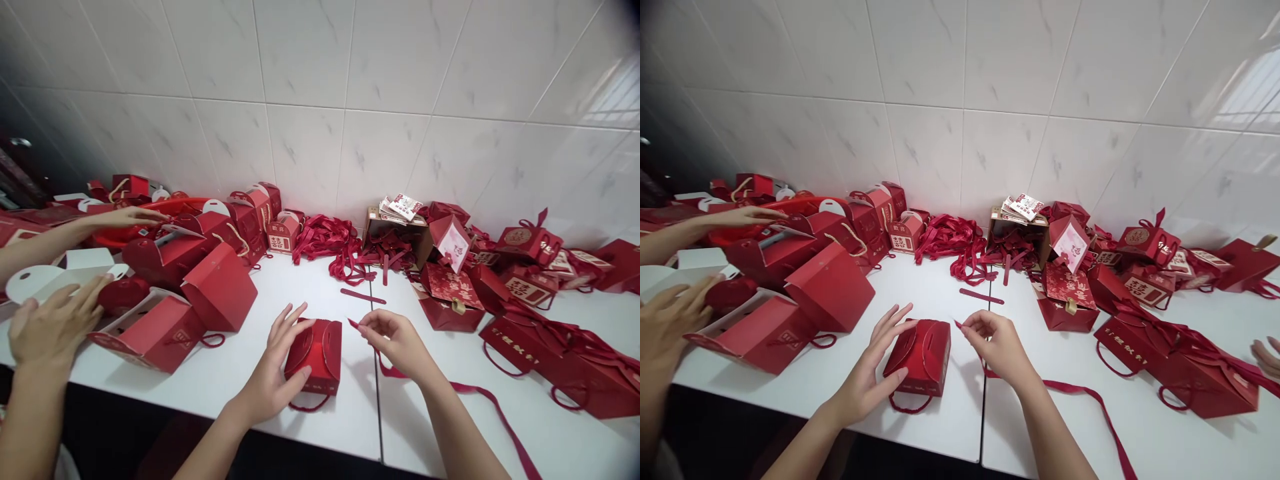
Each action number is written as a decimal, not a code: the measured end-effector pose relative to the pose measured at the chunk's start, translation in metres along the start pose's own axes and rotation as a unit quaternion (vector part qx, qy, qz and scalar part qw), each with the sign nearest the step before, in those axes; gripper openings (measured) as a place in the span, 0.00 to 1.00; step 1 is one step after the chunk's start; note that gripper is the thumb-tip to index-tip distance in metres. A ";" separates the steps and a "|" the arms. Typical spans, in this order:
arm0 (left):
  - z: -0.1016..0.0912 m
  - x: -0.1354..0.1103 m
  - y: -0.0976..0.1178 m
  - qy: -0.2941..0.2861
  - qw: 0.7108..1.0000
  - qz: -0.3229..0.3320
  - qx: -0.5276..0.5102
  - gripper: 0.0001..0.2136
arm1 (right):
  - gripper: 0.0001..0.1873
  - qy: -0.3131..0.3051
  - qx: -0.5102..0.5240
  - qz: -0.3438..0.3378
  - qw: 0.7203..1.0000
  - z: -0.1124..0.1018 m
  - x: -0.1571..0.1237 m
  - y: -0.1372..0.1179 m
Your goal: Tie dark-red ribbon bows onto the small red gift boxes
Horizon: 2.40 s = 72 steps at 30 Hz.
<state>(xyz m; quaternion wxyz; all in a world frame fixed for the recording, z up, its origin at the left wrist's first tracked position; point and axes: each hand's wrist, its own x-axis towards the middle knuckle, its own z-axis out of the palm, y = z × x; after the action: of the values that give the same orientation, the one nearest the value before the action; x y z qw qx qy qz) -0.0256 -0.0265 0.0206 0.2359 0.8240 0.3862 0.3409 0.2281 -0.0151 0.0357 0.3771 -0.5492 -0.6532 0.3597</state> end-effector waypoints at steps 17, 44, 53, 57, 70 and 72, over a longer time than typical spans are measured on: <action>0.008 0.020 0.015 -0.011 0.995 -0.066 0.068 0.10 | 0.05 -0.080 -0.052 -0.086 0.992 -0.003 -0.017 -0.032; 0.004 0.025 0.038 0.189 0.951 0.063 0.238 0.07 | 0.10 -0.046 0.028 -0.141 0.989 0.026 -0.004 -0.038; -0.009 0.005 0.037 0.156 0.975 -0.020 0.160 0.05 | 0.07 0.003 0.170 -0.136 0.976 0.006 -0.026 -0.059; -0.006 -0.010 0.022 0.120 0.987 -0.092 0.058 0.06 | 0.05 0.158 0.260 -0.212 0.929 -0.012 -0.061 -0.070; 0.010 -0.013 0.012 0.260 0.907 -0.244 -0.223 0.12 | 0.08 0.018 -0.119 -0.166 0.979 0.056 -0.002 -0.064; 0.011 -0.013 0.012 0.259 0.905 -0.245 -0.231 0.13 | 0.09 0.005 -0.155 -0.151 0.976 0.066 0.005 -0.059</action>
<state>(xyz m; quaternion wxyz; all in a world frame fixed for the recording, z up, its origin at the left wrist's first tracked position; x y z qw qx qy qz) -0.0181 -0.0457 0.0164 0.3876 0.5088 0.5335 0.5534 0.1422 -0.0216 0.0582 0.3403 -0.4976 -0.7749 0.1902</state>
